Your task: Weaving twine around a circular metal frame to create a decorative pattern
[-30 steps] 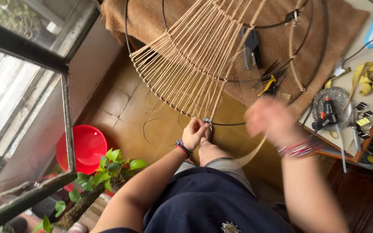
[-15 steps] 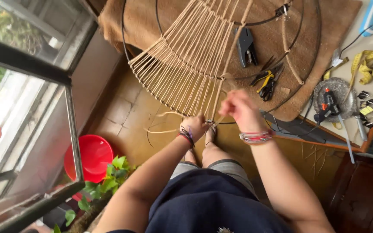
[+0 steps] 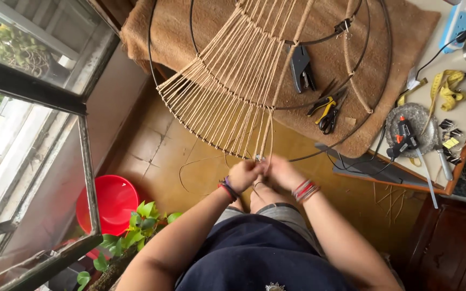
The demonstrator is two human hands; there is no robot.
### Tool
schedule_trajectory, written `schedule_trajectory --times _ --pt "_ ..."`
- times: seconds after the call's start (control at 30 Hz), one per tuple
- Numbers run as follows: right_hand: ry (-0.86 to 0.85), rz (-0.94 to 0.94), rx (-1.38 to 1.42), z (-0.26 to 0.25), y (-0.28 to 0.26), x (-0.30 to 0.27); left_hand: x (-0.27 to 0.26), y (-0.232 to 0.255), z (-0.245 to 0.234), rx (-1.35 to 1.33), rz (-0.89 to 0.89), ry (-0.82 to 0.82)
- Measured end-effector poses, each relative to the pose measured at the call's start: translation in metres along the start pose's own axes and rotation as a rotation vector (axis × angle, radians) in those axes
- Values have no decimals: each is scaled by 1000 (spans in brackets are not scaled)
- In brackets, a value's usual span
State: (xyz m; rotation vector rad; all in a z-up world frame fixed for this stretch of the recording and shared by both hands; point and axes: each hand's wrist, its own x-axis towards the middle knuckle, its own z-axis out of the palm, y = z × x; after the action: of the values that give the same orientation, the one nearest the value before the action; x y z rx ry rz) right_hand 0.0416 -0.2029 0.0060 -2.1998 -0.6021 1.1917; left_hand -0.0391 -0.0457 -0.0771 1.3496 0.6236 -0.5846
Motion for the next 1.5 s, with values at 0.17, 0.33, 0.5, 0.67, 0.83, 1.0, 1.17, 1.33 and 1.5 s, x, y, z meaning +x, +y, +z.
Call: schedule_trajectory --times 0.17,0.33,0.5,0.67,0.83,1.0,1.17,1.33,1.5 --pt "237 -660 1173 -107 -69 -20 -8 7 -26 1083 172 201" --pt "-27 -204 459 -56 -43 -48 -21 19 -6 652 209 141" --pt "-320 53 -327 20 26 -1 -38 27 -7 -353 148 -125" --pt "253 -356 1571 -82 -37 15 -32 27 -27 1019 223 222" --pt "72 -637 988 -77 -33 -36 -15 4 -20 806 225 142" --pt "-329 -32 -449 1 16 -24 -33 28 -2 -357 99 -65" --pt "219 -298 1388 -70 -65 -12 -38 35 -20 994 167 193" --pt "-10 -708 1259 -64 18 -12 -5 -2 -17 909 164 208" --pt "-384 -50 -66 -7 9 -23 -49 40 -5 -330 145 -98"
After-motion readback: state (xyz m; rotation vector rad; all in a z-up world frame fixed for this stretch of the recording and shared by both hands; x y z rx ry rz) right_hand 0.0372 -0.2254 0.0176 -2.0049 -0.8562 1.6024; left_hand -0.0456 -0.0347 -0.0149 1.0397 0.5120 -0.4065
